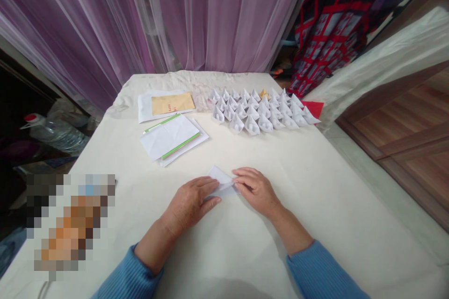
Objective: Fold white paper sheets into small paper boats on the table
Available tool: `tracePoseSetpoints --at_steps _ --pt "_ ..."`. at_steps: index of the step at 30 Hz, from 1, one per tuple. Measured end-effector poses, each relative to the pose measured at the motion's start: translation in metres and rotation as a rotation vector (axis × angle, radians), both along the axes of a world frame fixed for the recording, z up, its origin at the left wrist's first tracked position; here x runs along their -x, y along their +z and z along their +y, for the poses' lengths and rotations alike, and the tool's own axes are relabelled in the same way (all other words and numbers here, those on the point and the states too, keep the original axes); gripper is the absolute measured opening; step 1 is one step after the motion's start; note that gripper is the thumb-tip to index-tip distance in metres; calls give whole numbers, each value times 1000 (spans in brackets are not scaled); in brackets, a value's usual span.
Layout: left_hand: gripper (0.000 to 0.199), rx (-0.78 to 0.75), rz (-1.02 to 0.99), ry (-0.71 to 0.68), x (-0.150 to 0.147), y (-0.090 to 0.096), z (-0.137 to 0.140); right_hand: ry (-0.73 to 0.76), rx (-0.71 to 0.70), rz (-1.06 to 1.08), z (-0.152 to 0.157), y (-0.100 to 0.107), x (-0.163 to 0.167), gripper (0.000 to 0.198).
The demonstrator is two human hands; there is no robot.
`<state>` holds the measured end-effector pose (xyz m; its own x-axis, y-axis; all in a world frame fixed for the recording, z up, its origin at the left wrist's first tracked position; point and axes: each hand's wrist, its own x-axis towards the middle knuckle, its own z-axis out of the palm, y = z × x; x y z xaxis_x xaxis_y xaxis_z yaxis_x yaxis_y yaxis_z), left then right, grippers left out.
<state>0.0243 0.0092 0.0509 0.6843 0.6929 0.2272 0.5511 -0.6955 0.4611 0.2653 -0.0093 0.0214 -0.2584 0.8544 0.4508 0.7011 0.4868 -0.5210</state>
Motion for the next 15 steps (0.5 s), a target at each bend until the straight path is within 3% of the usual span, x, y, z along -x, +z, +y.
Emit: tracePoseSetpoints --at_steps 5,15 --pt "28 -49 -10 46 -1 -1 1 -56 17 -62 0 -3 1 16" --pt "30 -124 5 48 1 -5 -1 -11 76 -177 2 3 -3 19"
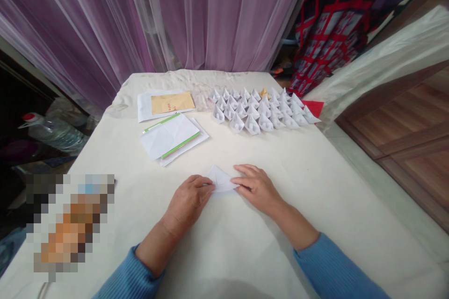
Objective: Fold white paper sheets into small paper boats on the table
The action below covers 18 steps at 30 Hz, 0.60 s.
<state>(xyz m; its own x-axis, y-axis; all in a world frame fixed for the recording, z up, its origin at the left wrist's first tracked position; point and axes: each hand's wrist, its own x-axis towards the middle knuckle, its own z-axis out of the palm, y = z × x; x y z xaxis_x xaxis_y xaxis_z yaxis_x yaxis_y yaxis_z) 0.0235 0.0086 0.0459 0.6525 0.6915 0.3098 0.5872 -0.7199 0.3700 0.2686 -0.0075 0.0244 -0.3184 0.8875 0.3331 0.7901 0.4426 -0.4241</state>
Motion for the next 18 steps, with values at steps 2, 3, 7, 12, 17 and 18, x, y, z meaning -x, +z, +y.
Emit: tracePoseSetpoints --at_steps 2,3,7,12,17,18 --pt "30 -2 -13 8 0 0 -1 14 17 -26 4 4 0 16" --pt "30 -1 -20 16 0 1 -2 16 20 -33 6 6 1 14" --pt "28 0 -23 85 6 3 -4 -33 26 -18 11 4 2 11" --pt "24 -5 -23 189 18 -1 -4 -102 11 32 8 -4 4 11" --pt "19 18 -32 240 20 -5 -2 -120 15 47 7 -4 7 15" --pt "18 23 -29 247 20 -5 -2 -131 19 46 7 -4 8 17"
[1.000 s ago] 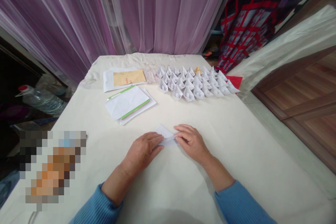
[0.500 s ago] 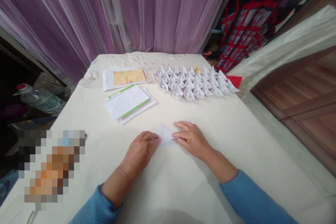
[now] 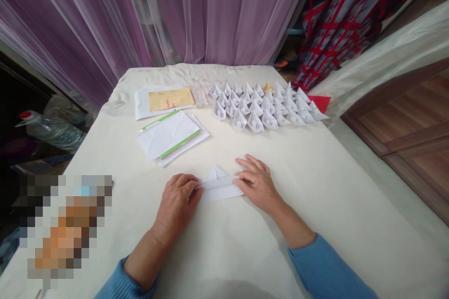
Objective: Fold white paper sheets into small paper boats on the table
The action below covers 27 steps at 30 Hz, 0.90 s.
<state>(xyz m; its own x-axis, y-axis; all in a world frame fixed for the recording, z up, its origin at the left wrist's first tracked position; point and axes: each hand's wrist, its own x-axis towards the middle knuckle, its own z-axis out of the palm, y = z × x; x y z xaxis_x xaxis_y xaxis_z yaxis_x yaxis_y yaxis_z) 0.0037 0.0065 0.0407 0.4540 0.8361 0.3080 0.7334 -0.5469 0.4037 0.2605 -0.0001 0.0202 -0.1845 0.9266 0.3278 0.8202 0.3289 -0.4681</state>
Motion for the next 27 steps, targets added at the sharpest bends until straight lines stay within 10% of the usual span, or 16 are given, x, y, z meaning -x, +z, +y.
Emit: tracePoseSetpoints --at_steps 27 --pt "31 22 77 91 -6 1 5 -128 20 -44 -6 4 17 13"
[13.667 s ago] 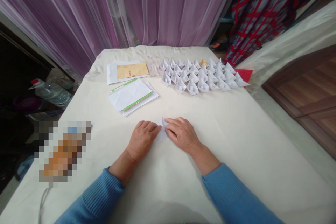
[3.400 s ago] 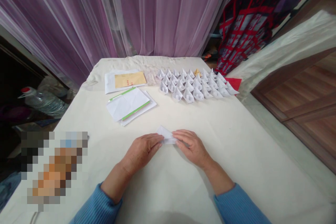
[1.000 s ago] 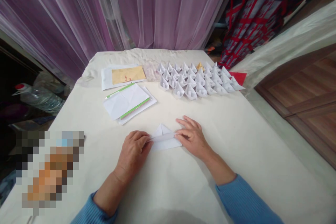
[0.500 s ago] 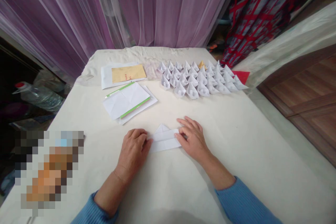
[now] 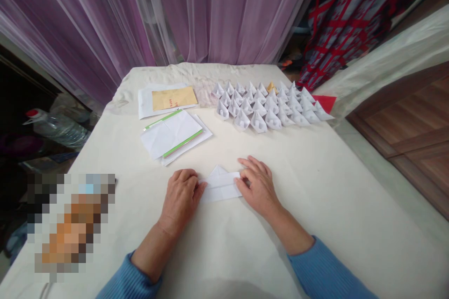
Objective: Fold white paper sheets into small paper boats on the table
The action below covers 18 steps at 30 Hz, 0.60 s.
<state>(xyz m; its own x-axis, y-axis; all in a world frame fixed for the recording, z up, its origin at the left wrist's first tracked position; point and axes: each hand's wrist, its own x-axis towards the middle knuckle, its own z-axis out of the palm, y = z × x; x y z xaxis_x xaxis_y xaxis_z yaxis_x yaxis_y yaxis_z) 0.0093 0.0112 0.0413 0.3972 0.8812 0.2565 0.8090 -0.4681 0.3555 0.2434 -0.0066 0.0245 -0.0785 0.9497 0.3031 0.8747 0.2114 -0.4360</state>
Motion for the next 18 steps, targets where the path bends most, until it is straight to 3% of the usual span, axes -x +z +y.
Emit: tracePoseSetpoints --at_steps 18 --pt "28 33 74 21 -3 0 1 -29 -31 5 1 -2 3 13"
